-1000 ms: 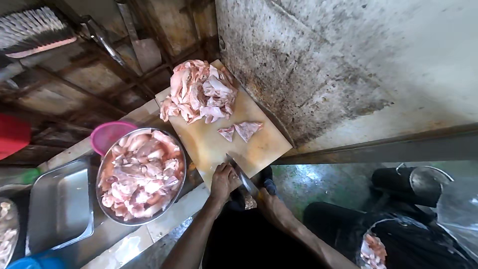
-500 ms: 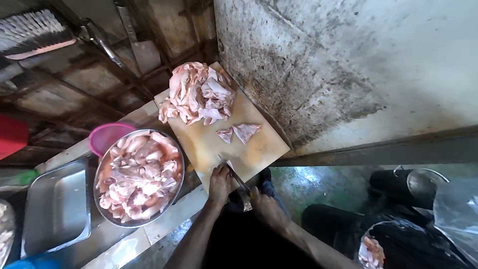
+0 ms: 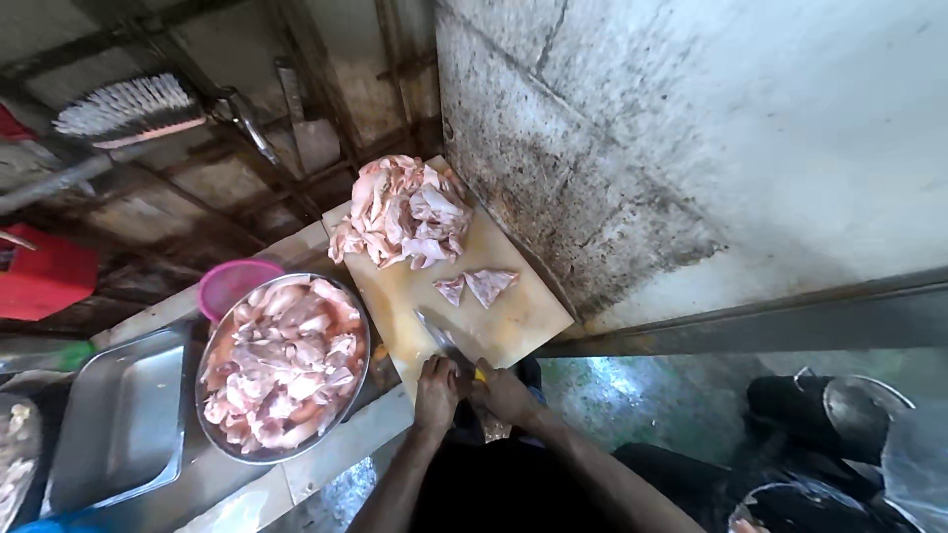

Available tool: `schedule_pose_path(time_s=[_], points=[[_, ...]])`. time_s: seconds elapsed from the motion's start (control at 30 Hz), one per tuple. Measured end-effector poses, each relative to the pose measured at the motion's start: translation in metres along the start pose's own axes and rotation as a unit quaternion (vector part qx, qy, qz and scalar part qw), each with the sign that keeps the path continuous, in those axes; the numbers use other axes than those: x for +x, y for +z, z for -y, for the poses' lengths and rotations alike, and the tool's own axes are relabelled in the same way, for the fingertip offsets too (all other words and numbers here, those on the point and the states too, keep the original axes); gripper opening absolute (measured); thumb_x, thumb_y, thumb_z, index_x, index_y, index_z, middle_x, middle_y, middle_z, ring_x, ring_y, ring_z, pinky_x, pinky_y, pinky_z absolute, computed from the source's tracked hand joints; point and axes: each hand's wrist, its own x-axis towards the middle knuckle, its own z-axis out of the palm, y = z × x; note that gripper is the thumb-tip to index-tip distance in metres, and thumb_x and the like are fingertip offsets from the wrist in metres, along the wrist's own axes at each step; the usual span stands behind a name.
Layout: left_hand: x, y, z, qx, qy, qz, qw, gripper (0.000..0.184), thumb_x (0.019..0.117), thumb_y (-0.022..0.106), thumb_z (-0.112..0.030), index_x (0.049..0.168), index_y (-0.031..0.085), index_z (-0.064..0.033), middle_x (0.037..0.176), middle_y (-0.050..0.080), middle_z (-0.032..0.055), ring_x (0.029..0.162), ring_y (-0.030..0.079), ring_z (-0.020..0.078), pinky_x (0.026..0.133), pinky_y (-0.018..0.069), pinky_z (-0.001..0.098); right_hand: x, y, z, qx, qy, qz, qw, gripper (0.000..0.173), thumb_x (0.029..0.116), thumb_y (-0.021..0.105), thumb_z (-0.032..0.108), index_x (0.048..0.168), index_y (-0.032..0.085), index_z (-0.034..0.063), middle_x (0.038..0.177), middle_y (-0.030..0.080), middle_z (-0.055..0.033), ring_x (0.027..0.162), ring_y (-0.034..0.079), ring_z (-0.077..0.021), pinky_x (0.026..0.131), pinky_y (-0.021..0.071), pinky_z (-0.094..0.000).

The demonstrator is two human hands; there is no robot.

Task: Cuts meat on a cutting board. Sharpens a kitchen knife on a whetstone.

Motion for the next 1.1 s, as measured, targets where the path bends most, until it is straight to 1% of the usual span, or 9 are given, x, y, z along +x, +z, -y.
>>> schedule_pose_path(time_s=[0.1, 0.2, 0.37, 0.57, 0.67, 0.77, 0.97, 1.03, 1.1], points=[[-0.004, -0.005, -0.001, 0.002, -0.046, 0.011, 0.999, 0.025, 0.0978, 0.058, -0.009, 0.119, 0.070, -0.0046, 0.112, 0.069, 0.0159, 0.104, 0.070, 0.0258, 0.094, 0.0591, 0.0371, -0.001, -0.020, -0.020, 0.043, -0.066, -0.008, 0.997, 0.041, 0.1043, 0.052, 0.039, 0.131, 0.057, 0.0089, 0.102, 0.069, -0.0181, 0.095, 0.070, -0.0346, 0.085, 0.0561, -0.0548], [-0.005, -0.008, -0.002, 0.027, -0.064, 0.044, 0.997, 0.035, 0.0980, 0.056, -0.009, 0.131, 0.068, -0.0091, 0.123, 0.065, 0.0187, 0.113, 0.067, 0.0281, 0.099, 0.0568, 0.0374, -0.015, -0.035, -0.017, 0.041, -0.076, -0.054, 0.995, 0.038, 0.1048, 0.051, 0.037, 0.131, 0.057, 0.0098, 0.098, 0.069, -0.0166, 0.092, 0.070, -0.0330, 0.084, 0.0566, -0.0526], [-0.012, -0.011, 0.000, 0.010, -0.074, 0.044, 0.996, 0.038, 0.0908, 0.066, -0.015, 0.128, 0.069, -0.0079, 0.132, 0.059, 0.0168, 0.110, 0.067, 0.0209, 0.095, 0.0579, 0.0304, -0.035, -0.041, 0.001, -0.006, -0.037, -0.096, 0.995, 0.038, 0.1064, 0.047, 0.038, 0.134, 0.055, 0.0126, 0.098, 0.070, -0.0155, 0.093, 0.071, -0.0338, 0.083, 0.0574, -0.0526], [-0.018, -0.002, 0.007, -0.032, -0.060, -0.004, 0.998, 0.036, 0.0893, 0.075, -0.027, 0.118, 0.073, -0.0044, 0.134, 0.061, 0.0140, 0.102, 0.069, 0.0127, 0.091, 0.0590, 0.0257, -0.054, 0.000, 0.005, -0.081, 0.004, -0.042, 0.996, 0.040, 0.1078, 0.044, 0.032, 0.143, 0.050, 0.0131, 0.117, 0.069, -0.0204, 0.100, 0.071, -0.0411, 0.084, 0.0576, -0.0588], [-0.013, 0.000, 0.007, -0.016, -0.073, 0.007, 0.997, 0.031, 0.0917, 0.072, -0.028, 0.112, 0.073, -0.0052, 0.129, 0.063, 0.0137, 0.102, 0.069, 0.0146, 0.091, 0.0588, 0.0268, -0.062, 0.014, -0.004, -0.118, 0.046, -0.007, 0.992, 0.044, 0.1086, 0.042, 0.029, 0.150, 0.046, 0.0145, 0.125, 0.068, -0.0215, 0.104, 0.070, -0.0442, 0.085, 0.0565, -0.0617], [-0.007, -0.002, 0.004, 0.018, -0.060, 0.031, 0.998, 0.026, 0.0908, 0.070, -0.021, 0.110, 0.075, -0.0039, 0.125, 0.067, 0.0147, 0.113, 0.067, 0.0221, 0.100, 0.0554, 0.0312, -0.072, 0.024, -0.007, -0.158, 0.075, -0.005, 0.985, 0.040, 0.1103, 0.038, 0.024, 0.148, 0.043, 0.0121, 0.122, 0.067, -0.0244, 0.100, 0.071, -0.0463, 0.080, 0.0584, -0.0607], [-0.014, 0.001, -0.008, 0.040, -0.033, 0.107, 0.993, 0.028, 0.0925, 0.065, -0.014, 0.116, 0.075, -0.0044, 0.134, 0.065, 0.0162, 0.122, 0.064, 0.0292, 0.107, 0.0515, 0.0370, -0.028, 0.019, 0.033, -0.139, 0.067, 0.000, 0.988, 0.049, 0.1055, 0.044, 0.010, 0.153, 0.036, 0.0117, 0.124, 0.063, -0.0273, 0.103, 0.069, -0.0470, 0.082, 0.0582, -0.0602], [-0.019, -0.007, -0.009, 0.032, -0.045, 0.131, 0.990, 0.026, 0.0916, 0.067, -0.014, 0.113, 0.075, -0.0034, 0.132, 0.065, 0.0158, 0.121, 0.064, 0.0275, 0.106, 0.0521, 0.0361, -0.023, 0.017, 0.030, -0.113, 0.053, 0.003, 0.992, 0.046, 0.1066, 0.044, 0.014, 0.152, 0.038, 0.0132, 0.121, 0.065, -0.0258, 0.104, 0.069, -0.0464, 0.083, 0.0576, -0.0611], [-0.014, -0.022, -0.011, 0.025, -0.076, 0.130, 0.988, 0.019, 0.0883, 0.069, -0.014, 0.103, 0.075, -0.0035, 0.120, 0.066, 0.0135, 0.107, 0.068, 0.0215, 0.096, 0.0572, 0.0333, -0.022, 0.005, 0.011, -0.061, 0.018, 0.013, 0.998, 0.045, 0.1083, 0.044, 0.029, 0.150, 0.043, 0.0124, 0.118, 0.068, -0.0252, 0.106, 0.069, -0.0456, 0.087, 0.0563, -0.0625]])
